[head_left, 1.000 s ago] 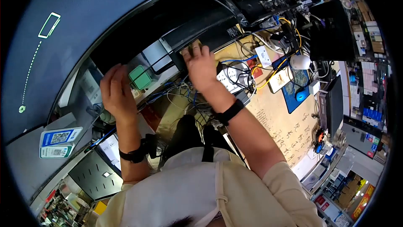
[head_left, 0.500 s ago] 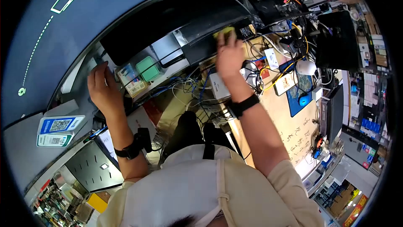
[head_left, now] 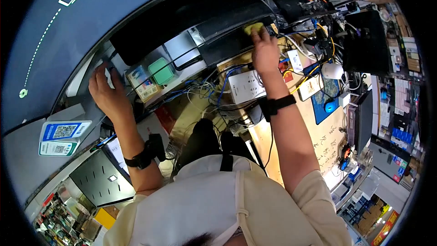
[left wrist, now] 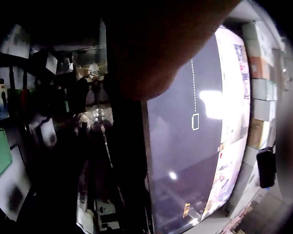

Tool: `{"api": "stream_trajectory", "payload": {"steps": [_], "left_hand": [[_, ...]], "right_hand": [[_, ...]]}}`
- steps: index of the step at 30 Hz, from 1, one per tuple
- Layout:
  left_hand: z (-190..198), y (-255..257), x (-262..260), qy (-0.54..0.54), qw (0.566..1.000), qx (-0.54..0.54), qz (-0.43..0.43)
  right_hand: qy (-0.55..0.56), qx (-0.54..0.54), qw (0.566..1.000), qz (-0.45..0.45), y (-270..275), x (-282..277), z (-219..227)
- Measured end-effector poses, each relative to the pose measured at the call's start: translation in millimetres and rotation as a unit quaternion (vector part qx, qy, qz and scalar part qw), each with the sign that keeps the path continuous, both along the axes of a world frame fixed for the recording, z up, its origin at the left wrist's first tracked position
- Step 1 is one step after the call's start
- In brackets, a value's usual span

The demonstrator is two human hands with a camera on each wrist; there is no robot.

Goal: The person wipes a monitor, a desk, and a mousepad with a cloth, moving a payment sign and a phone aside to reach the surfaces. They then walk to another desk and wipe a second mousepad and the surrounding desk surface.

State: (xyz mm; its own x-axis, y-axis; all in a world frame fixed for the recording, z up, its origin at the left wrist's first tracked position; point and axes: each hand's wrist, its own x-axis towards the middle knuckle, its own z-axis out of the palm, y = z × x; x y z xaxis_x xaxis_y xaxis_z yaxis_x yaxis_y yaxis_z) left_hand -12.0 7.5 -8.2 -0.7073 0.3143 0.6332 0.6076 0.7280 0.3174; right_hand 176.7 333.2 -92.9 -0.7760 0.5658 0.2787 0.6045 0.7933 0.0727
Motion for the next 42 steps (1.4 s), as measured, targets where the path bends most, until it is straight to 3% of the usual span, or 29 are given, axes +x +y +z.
{"api": "stream_trajectory", "payload": {"steps": [4,6,9,12,13,14,15,17,20,25,28,32,35,36,37,38,40,41,42], "left_hand": [[5.6,11.4,19.5,0.101,0.995,-0.001,0.008],[0.4,14.8,27.5,0.128,0.991,0.016,-0.032],[-6.2,23.2,45.6,0.137,0.984,0.035,-0.108],[-12.2,39.9,64.2,0.129,0.963,0.064,-0.227],[-19.3,46.2,69.3,0.114,0.952,0.076,-0.275],[-28.0,56.0,75.3,0.055,0.935,0.106,-0.335],[-42.0,66.4,84.2,0.029,0.936,0.084,-0.341],[-65.4,86.3,99.7,-0.086,0.935,0.041,-0.341],[-93.3,107.5,110.7,-0.223,0.928,-0.002,-0.299],[-111.4,116.0,112.2,-0.357,0.903,0.049,-0.232],[-127.6,117.7,106.2,-0.354,0.893,0.105,-0.257],[-130.6,114.9,100.6,-0.400,0.853,0.186,-0.280],[-110.1,113.1,94.2,-0.506,0.824,0.149,-0.205],[-105.1,112.6,92.7,-0.535,0.816,0.125,-0.179],[-117.3,112.3,94.4,-0.431,0.864,0.155,-0.209],[-129.8,112.9,94.1,-0.426,0.859,0.175,-0.222],[-146.4,113.8,90.8,-0.414,0.851,0.215,-0.242],[-141.8,114.9,92.1,-0.434,0.845,0.208,-0.233],[-134.7,115.9,93.6,-0.446,0.849,0.176,-0.224]], "right_hand": [[-0.009,0.010,1.000,-0.017,-14.9,-7.0,-0.9],[-0.016,0.025,0.999,0.036,-52.5,-10.8,-0.7],[0.016,-0.040,0.988,0.149,-95.6,-11.7,7.8],[0.000,-0.106,0.974,0.200,-75.2,-7.5,14.3],[0.000,-0.078,0.975,0.207,-62.1,-7.6,13.3],[-0.016,-0.068,0.983,0.170,-49.7,-5.1,14.0],[-0.059,-0.042,0.990,0.119,-35.1,-4.2,13.6],[-0.053,-0.003,0.998,0.031,4.4,-1.4,-2.0],[-0.040,-0.062,0.994,-0.086,46.1,-2.0,0.9],[-0.059,-0.038,0.991,-0.111,42.4,-14.8,-0.9],[-0.007,0.024,0.999,-0.042,22.6,-16.1,0.6],[0.010,0.001,0.998,0.068,-75.0,-28.7,4.2],[0.072,-0.058,0.986,0.135,-114.6,-29.1,11.1],[0.084,-0.145,0.971,0.169,-115.0,-25.7,4.4],[0.084,-0.232,0.948,0.202,-106.1,-21.3,9.3],[0.083,-0.319,0.914,0.236,-92.2,-14.6,15.8],[0.157,-0.340,0.906,0.196,-59.5,-8.6,13.5],[0.129,-0.233,0.951,0.157,-40.9,-4.3,16.1],[0.103,-0.210,0.970,0.060,-29.7,-2.1,21.4]]}}
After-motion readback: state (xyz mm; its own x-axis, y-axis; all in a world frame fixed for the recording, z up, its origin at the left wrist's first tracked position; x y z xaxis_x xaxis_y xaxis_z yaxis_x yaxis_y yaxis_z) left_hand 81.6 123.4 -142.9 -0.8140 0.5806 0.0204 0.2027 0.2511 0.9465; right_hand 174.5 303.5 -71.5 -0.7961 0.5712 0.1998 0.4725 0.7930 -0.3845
